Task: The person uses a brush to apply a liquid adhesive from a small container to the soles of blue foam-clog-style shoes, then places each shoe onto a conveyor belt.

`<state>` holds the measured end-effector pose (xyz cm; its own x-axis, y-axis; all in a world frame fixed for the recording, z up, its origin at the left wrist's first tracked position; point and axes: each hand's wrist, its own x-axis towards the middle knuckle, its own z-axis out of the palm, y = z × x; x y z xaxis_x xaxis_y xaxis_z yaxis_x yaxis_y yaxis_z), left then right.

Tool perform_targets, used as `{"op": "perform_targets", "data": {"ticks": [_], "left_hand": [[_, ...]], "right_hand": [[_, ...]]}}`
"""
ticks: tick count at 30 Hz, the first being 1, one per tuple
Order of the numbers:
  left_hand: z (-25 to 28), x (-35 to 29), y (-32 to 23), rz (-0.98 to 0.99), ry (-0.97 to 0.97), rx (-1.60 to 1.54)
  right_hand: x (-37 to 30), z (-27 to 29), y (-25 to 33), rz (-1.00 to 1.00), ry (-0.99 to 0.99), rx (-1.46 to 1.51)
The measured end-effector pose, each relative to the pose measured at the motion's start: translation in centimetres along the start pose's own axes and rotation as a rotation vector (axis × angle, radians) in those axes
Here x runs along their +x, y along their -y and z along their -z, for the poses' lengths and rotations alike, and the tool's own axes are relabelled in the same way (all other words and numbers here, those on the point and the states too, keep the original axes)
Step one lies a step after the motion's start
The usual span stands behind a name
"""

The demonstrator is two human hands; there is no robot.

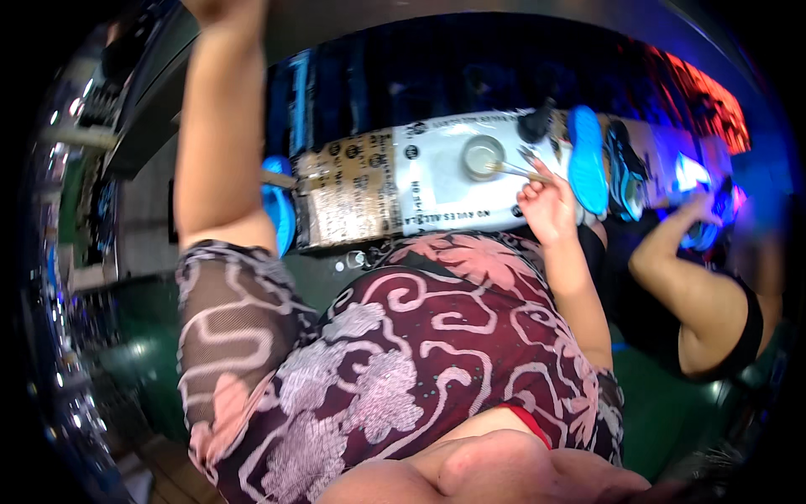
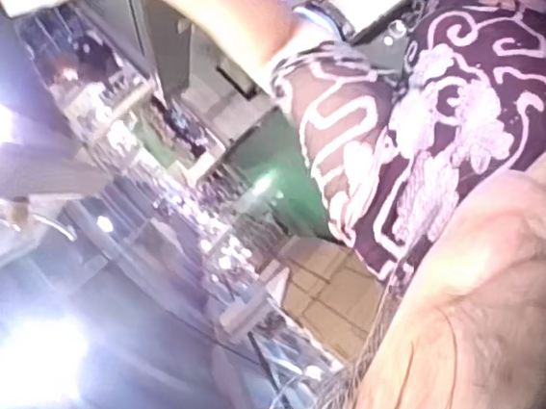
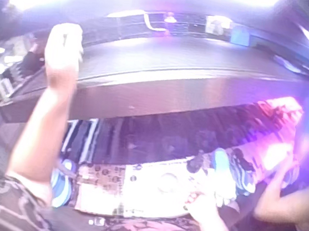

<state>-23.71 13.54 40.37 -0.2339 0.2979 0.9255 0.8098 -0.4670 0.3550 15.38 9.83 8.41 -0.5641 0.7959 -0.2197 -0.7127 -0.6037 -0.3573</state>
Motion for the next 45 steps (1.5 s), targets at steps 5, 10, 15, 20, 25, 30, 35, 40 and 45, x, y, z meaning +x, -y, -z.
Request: {"op": "perform_targets", "data": {"ticks": [5,10,15,20,25,30,35,40,45], "left_hand": [[7.1,-19.8,-6.7,0.206,0.681,-0.145],[20.8,-39.8,-4.5,1.269,0.263,0.304],[32.2,-43.5,-0.6,1.832,-0.571,0.437],[35.1,-40.2,5.9,1.92,-0.171,0.088],[31.7,-37.3,9.9,2.106,-0.356,-0.153],[31.7,-39.4,11.0,1.869,-0.591,-0.321],[34.1,-38.9,5.5,1.646,-0.412,-0.358],[35.3,-40.7,3.4,1.794,0.054,0.008],[31.2,-39.4,4.9,1.939,-0.023,0.151]], "right_hand": [[-1.8,-0.4,0.8,0.017,-0.008,-0.022],[-2.0,-0.9,1.1,-0.034,-0.047,-0.115],[-1.3,-2.2,0.2,-0.059,-0.031,-0.198],[-0.8,-1.8,-0.2,-0.087,-0.004,-0.24],[-1.9,-1.4,0.2,-0.03,-0.057,-0.247],[-2.4,-0.7,0.0,-0.055,-0.119,-0.254],[-2.1,-1.0,-0.5,-0.058,-0.145,-0.259],[-1.7,-1.0,-1.1,-0.098,-0.151,-0.295],[-2.0,-1.1,-0.9,-0.075,-0.166,-0.296]]}}
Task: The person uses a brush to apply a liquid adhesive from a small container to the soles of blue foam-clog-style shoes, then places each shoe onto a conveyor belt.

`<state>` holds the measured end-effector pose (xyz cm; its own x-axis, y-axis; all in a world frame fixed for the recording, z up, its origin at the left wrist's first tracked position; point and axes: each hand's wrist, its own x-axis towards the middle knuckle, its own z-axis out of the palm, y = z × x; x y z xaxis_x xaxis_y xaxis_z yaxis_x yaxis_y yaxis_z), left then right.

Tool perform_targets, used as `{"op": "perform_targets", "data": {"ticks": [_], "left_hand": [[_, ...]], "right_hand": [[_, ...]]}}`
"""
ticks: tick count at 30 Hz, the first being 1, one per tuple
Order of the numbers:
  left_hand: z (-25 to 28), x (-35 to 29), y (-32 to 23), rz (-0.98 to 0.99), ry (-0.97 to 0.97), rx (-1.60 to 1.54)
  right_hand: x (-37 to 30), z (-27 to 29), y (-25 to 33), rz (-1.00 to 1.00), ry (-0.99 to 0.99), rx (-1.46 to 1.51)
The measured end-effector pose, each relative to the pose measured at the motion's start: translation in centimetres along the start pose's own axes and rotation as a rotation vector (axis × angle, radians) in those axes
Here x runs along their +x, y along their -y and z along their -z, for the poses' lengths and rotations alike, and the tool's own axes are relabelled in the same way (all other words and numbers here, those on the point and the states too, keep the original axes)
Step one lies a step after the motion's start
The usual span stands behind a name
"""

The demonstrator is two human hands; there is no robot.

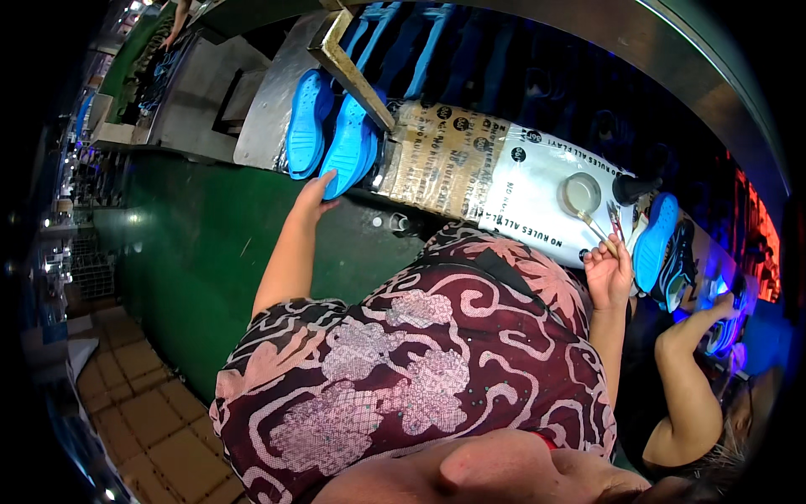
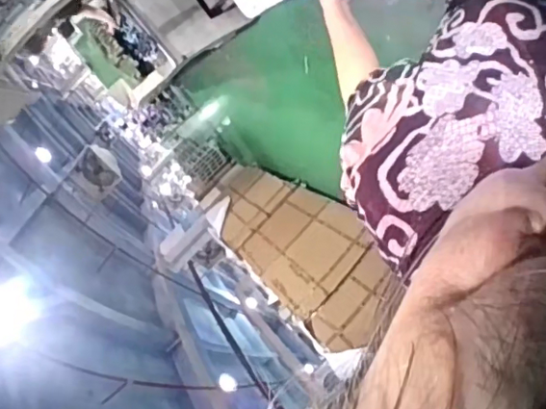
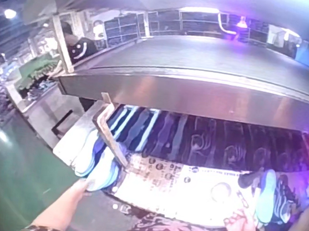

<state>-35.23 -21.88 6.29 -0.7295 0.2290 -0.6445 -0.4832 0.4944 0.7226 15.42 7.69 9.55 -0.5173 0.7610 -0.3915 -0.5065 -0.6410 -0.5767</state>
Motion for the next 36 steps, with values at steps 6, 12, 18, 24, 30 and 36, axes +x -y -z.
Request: {"op": "perform_targets", "data": {"ticks": [6,12,18,24,30,36], "left_hand": [[-0.2,2.5,-1.6,0.077,0.049,-0.114],[1.9,0.2,-3.7,-0.126,0.205,-0.074],[8.8,3.2,-4.9,-0.331,0.036,-0.208],[4.8,6.0,-5.2,-0.175,0.022,-0.142],[2.6,4.2,-3.0,-0.384,0.108,-0.233],[7.5,-6.6,4.9,-0.239,0.354,-0.093]], "right_hand": [[-0.6,0.3,0.0,0.001,-0.026,0.009],[-0.2,0.1,-0.2,-0.022,-0.052,0.011],[-0.5,0.1,-0.1,-0.016,-0.085,-0.013],[-0.3,-0.6,-0.1,-0.01,-0.053,-0.016],[-0.6,-0.5,0.1,0.025,-0.074,-0.027],[-0.2,0.7,-0.1,-0.001,-0.024,0.0]]}}
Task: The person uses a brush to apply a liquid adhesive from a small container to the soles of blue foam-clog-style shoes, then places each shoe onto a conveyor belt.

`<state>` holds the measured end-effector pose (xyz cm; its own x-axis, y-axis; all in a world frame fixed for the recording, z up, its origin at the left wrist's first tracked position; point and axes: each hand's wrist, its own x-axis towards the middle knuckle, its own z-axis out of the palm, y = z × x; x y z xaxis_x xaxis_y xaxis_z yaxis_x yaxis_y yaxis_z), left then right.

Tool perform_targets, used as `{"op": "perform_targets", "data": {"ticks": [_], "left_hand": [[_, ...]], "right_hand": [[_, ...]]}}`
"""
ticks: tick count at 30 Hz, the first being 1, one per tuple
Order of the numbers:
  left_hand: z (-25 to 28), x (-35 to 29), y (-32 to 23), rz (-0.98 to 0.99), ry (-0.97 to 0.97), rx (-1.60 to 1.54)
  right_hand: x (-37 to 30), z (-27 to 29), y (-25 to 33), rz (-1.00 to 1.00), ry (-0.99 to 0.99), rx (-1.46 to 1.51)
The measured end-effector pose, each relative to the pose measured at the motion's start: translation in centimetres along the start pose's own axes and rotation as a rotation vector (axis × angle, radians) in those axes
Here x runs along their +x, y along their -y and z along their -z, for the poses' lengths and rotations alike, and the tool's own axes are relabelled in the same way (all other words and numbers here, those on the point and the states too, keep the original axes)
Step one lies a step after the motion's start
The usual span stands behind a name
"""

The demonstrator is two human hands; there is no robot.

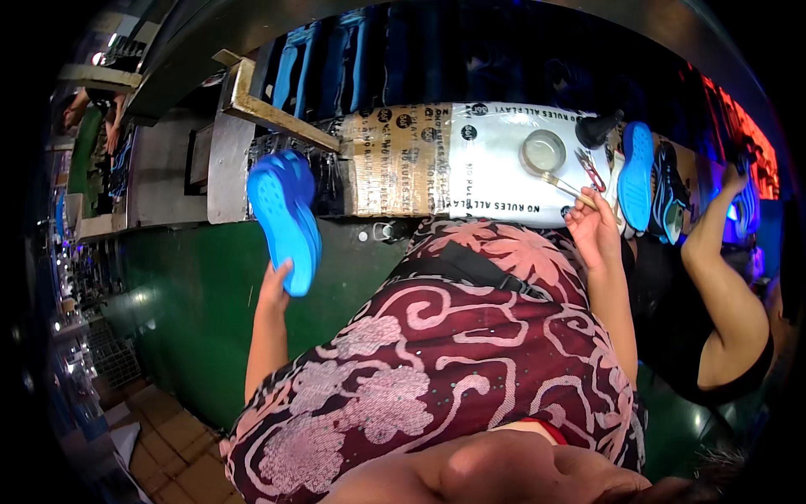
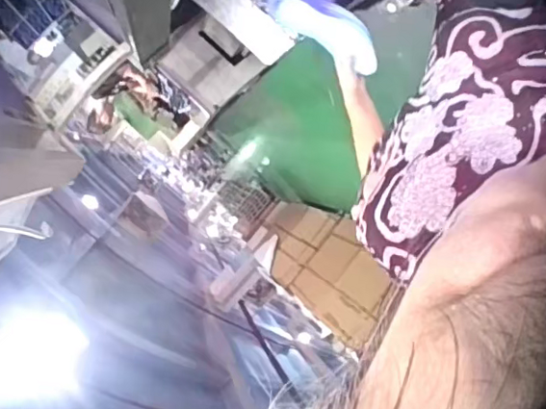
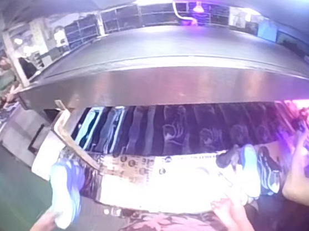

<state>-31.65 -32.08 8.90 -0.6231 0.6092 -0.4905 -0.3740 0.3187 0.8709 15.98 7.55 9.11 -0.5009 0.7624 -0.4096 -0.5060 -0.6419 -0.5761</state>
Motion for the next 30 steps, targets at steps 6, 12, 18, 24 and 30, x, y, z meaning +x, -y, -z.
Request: {"op": "perform_targets", "data": {"ticks": [6,12,18,24,30], "left_hand": [[-6.1,-4.2,-0.2,0.154,0.265,-0.017],[-13.4,4.6,-0.5,0.043,0.182,-0.011],[-14.8,7.3,-7.4,-0.187,0.054,0.407],[-21.2,3.7,-6.4,-0.006,0.179,0.041],[-26.2,5.8,-1.5,0.408,0.131,-0.027]], "right_hand": [[0.4,0.0,0.5,0.006,0.074,-0.019],[0.1,0.3,1.4,0.162,0.039,-0.074],[-1.3,0.2,3.0,0.404,-0.095,-0.353],[0.4,-0.3,3.1,0.489,-0.072,-0.556],[2.3,-1.8,3.8,0.482,-0.064,-0.754]]}}
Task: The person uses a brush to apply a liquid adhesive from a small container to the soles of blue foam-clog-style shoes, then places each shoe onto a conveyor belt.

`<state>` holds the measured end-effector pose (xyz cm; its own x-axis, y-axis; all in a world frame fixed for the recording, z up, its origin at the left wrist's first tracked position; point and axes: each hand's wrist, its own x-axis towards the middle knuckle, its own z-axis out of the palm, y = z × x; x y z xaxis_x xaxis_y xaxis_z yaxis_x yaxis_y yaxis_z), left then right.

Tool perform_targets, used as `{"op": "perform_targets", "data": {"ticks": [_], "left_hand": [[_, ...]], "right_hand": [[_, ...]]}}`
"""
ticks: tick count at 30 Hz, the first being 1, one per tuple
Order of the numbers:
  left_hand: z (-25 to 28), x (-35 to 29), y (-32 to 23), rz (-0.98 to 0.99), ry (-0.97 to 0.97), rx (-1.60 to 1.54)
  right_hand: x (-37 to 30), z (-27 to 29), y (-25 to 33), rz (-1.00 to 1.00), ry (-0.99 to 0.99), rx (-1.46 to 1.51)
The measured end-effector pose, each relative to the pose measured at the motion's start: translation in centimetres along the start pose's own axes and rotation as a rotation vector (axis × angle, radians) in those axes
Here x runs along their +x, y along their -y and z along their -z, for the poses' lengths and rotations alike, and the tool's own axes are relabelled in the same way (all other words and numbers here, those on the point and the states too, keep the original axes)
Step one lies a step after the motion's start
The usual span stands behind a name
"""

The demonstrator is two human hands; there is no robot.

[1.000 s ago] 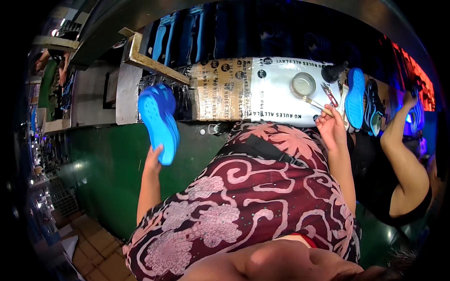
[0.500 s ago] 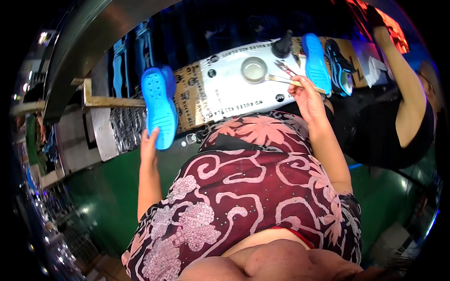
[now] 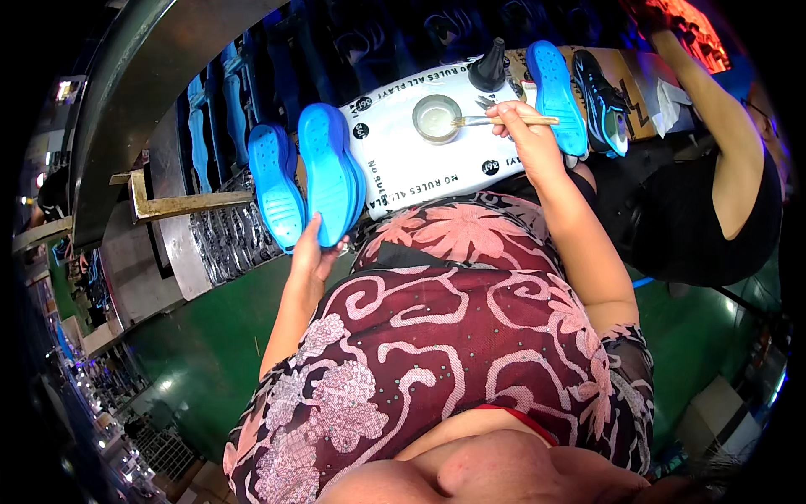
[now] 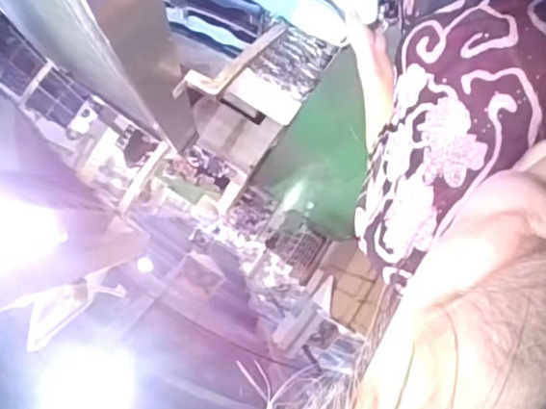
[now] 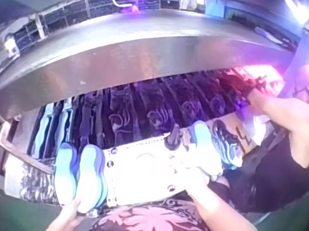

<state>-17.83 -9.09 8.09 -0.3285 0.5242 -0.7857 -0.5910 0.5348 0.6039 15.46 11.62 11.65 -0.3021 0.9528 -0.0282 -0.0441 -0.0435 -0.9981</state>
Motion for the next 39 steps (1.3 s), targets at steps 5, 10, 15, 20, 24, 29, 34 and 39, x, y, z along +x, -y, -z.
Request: {"op": "perform_targets", "data": {"ticks": [5,10,15,20,24,29,34,39], "left_hand": [[0.5,-1.1,1.5,-0.154,0.07,0.243],[2.5,-1.3,1.6,-0.207,0.004,0.3],[0.7,-0.7,0.8,-0.411,-0.044,0.554],[0.9,1.8,0.1,-0.612,-0.129,1.046],[1.4,2.2,-0.5,-0.678,-0.194,1.128],[0.0,1.3,-1.3,-0.54,-0.05,0.528],[-0.9,0.2,-3.5,-0.12,0.361,0.063],[-5.8,-2.8,-3.2,-0.466,0.338,0.142]], "right_hand": [[1.6,-1.5,-0.1,0.077,0.054,-0.212],[3.2,-2.9,-1.2,0.101,0.112,-0.419],[4.1,-3.8,-2.1,0.141,0.14,-0.597],[3.7,-4.0,-1.3,0.094,0.121,-0.575],[3.0,-3.3,-0.3,0.148,0.037,-0.362],[2.5,-2.8,-0.7,0.173,0.03,-0.454],[2.1,-2.3,-0.8,0.14,-0.049,-0.274],[1.3,-1.7,0.0,0.024,-0.105,0.028]]}}
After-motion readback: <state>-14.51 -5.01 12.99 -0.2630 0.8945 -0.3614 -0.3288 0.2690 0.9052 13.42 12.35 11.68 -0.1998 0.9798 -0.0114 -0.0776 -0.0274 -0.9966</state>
